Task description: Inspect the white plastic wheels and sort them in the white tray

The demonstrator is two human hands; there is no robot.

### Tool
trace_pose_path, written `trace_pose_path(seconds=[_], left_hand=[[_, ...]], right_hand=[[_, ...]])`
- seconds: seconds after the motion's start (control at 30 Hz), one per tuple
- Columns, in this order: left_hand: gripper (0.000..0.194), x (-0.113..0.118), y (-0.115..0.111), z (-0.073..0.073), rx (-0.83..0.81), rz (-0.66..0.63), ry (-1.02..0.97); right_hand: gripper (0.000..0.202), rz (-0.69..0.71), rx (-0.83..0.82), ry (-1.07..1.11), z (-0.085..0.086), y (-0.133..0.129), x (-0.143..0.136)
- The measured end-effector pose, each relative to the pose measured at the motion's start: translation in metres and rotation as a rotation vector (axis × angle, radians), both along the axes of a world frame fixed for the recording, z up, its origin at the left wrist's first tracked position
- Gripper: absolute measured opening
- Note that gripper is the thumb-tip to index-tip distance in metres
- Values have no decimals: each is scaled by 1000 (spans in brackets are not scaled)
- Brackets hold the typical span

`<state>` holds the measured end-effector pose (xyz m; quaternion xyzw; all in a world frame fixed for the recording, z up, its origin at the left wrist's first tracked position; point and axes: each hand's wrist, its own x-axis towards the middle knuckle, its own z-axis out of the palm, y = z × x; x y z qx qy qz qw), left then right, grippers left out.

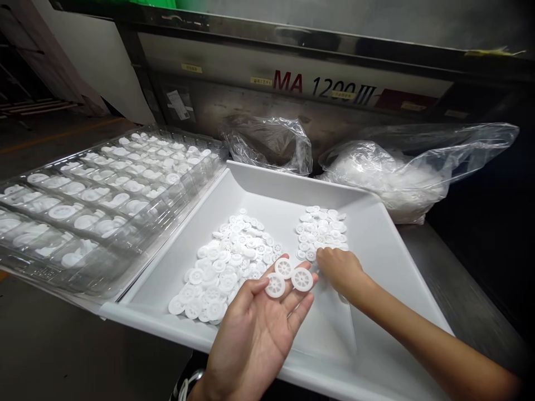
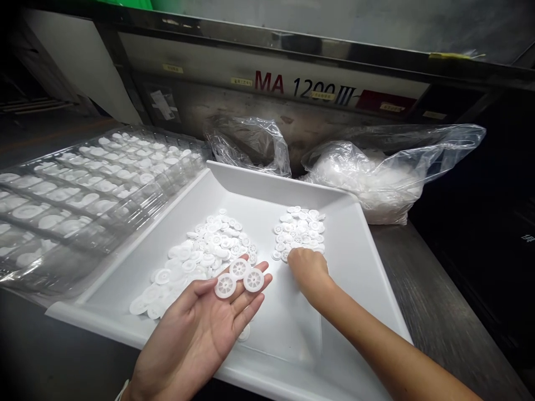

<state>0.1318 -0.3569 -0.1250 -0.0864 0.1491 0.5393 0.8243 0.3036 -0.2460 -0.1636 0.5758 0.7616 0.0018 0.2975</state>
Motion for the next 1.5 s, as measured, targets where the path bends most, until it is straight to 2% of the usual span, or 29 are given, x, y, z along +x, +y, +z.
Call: trace_pose_path(seconds=[0.1, 0.2, 0.3, 0.37, 0.43, 0.5, 0.6, 0.63, 0.73, 0.8, 1.07, 1.27, 1.5], left_hand=[[27, 1, -2, 1, -15, 26, -9], [30, 0, -3, 1, -2, 23, -17], [37, 0, -4, 0, 15, 27, -21], [40, -1, -3, -1, 16, 37, -26], [40, 0, -2, -2, 19, 45, -40], [35, 1, -1, -4, 33, 60, -65], [21, 5, 1, -5, 84, 102, -108], [18, 6, 2, -5, 100, 114, -121], [16, 8, 4, -5, 111, 140, -144], [17, 8, 5, -5, 95, 160, -136], [27, 6, 6, -4, 20, 195, -100], [38, 5, 7, -2, -20, 200, -73], [41, 3, 6, -3, -34, 204, -61]], right_hand=[[21, -15, -22, -68, 1, 0, -3], [21, -22, -32, -76, -3, 1, -4], [18, 4, 5, -18, -3, 5, 7], [18, 69, 60, 78, 6, 6, 22], [20, 193, 130, 242, 23, 2, 35], [15, 374, 212, 476, 45, -8, 40], [11, 700, 347, 801, 73, -35, 23], [12, 865, 341, 879, 79, -44, 13], [30, 1140, 334, 852, 83, -61, -13], [37, 1213, 355, 793, 79, -64, -22], [36, 1216, 545, 903, 55, -62, -5], [37, 1236, 569, 837, 60, -61, -3], [33, 1228, 525, 800, 64, -59, -8]])
